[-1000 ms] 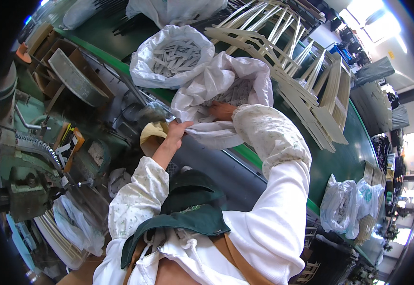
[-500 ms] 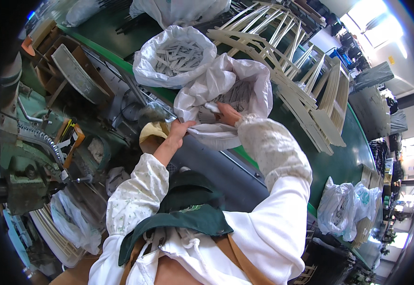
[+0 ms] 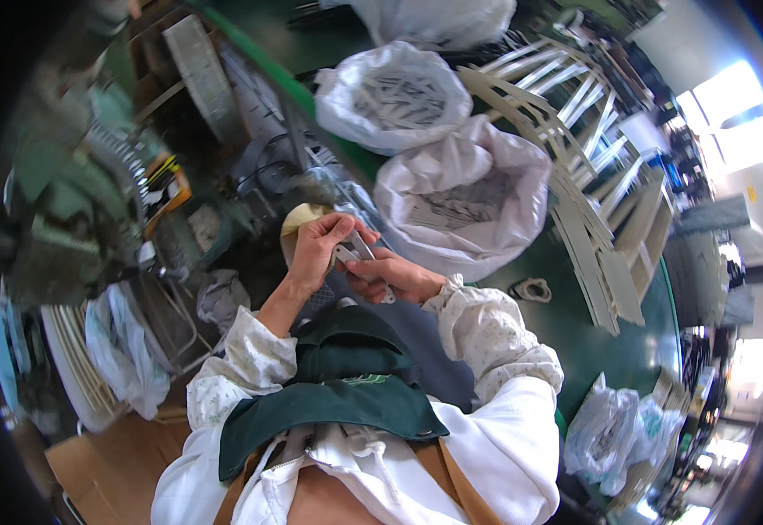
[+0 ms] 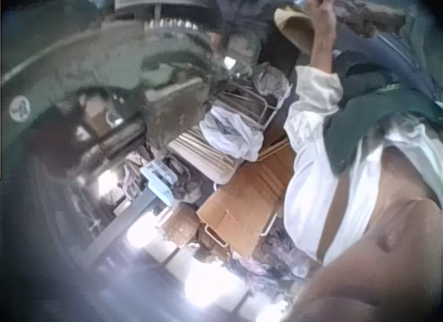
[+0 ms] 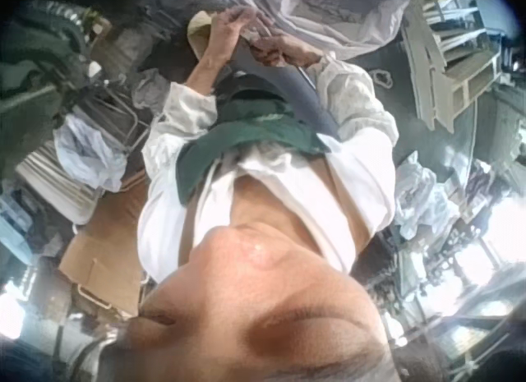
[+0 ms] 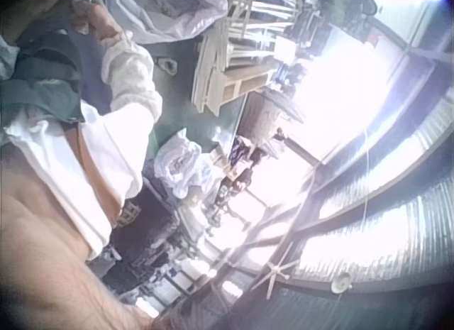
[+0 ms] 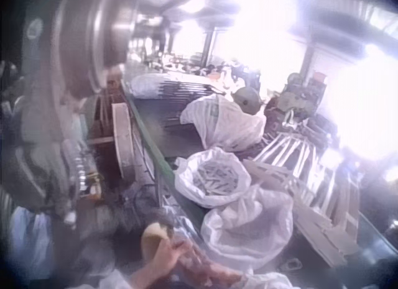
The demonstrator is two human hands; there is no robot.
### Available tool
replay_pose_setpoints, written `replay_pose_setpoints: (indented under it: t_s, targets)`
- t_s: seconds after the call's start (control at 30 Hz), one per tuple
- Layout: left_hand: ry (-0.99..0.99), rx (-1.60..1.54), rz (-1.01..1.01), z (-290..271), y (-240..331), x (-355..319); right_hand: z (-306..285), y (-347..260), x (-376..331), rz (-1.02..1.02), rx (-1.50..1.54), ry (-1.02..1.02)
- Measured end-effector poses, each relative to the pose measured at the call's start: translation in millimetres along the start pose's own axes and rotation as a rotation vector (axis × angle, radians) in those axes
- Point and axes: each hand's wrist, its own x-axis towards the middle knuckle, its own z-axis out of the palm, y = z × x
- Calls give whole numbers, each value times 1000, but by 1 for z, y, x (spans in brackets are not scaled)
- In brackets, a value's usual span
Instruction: The person repeatedly picks up small white plastic pieces from a bag and a nearby surface, aligns them, and presses them together by hand. They place the assembled pieces into a white bag and continue the cycle.
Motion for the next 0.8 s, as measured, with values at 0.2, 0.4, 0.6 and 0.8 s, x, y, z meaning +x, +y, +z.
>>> replay_pose_setpoints:
  t_s: [0.2, 0.4, 0.6, 0.8]
  targets:
    - [331, -37, 104, -67, 11, -68, 47, 2, 63, 42, -143, -196]
    - [627, -29, 273, -98, 42, -144, 92, 20, 122, 61, -490, -276]
    - [814, -81, 346, -136, 48, -185, 143, 28, 155, -159, -505, -63]
    - [824, 55, 369, -139, 58, -180, 174, 26, 176, -382, -529, 89]
